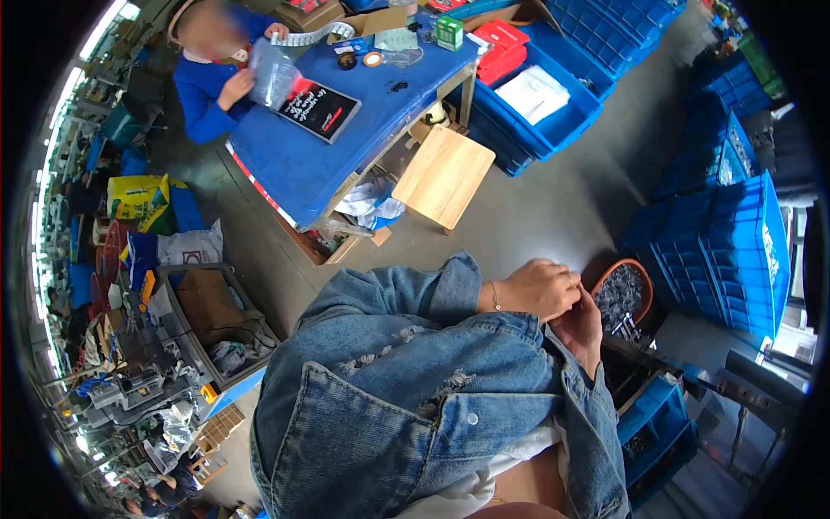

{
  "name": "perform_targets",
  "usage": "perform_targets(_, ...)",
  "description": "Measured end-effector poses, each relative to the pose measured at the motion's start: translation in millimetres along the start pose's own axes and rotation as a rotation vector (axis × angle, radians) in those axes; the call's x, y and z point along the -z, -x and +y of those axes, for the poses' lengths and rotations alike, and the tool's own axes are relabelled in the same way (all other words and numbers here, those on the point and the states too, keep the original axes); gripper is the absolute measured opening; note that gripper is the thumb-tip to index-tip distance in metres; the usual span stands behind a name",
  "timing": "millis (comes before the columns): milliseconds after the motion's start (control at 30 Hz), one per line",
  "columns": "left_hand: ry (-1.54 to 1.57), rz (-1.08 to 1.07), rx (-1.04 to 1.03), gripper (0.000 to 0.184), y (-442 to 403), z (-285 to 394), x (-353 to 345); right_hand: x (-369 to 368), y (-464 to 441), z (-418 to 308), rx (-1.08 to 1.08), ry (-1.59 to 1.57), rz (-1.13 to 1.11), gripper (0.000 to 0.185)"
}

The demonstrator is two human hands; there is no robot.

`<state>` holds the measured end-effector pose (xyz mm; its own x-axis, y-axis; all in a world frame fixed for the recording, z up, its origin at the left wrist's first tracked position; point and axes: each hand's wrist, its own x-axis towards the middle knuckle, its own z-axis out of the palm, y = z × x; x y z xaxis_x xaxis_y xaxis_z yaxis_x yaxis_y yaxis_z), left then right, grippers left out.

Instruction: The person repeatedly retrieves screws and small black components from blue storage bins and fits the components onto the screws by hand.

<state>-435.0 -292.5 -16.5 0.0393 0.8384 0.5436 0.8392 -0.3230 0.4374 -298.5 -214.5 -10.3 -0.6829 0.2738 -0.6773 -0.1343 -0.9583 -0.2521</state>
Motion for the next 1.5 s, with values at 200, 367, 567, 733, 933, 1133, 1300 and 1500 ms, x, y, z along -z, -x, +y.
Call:
perform_targets(200, 0.072, -0.046, 0.116, 0.019, -3.5, -4.1, 11.0, 18.0, -6.6, -0.2, 0.041, -0.155, -0.13, 0.026)
perform_targets(367, 0.038, -0.102, 0.142, 0.022, -4.0, -4.8, 19.5, 5.0, -3.3, 4.1, 0.076, -0.203, -0.124, 0.029)
perform_targets(567, 0.041, -0.021, 0.106, 0.019, -11.6, -3.6, 27.7, 0.6, 5.9, 3.0, 0.108, -0.152, -0.14, 0.037)
perform_targets(733, 0.042, 0.06, 0.095, 0.018, -11.5, -6.5, 25.5, -4.1, 13.9, 2.8, 0.126, -0.163, -0.113, 0.034)
perform_targets(933, 0.019, -0.02, 0.051, 0.019, -12.7, 0.7, 20.0, 2.6, 11.1, 5.9, 0.135, -0.232, -0.11, 0.031)
perform_targets(1133, 0.022, -0.097, 0.077, 0.019, -14.8, 2.7, 22.4, -0.8, 15.1, 4.4, 0.13, -0.198, -0.152, 0.031)
perform_targets(1300, 0.068, -0.133, -0.027, 0.018, -19.9, 6.4, 22.9, 0.1, 13.7, 3.1, 0.132, -0.134, -0.128, 0.03)
perform_targets(1500, -0.023, -0.236, -0.19, 0.015, -24.6, 10.2, 10.8, 1.1, 6.3, 3.6, 0.071, -0.158, -0.126, 0.027)
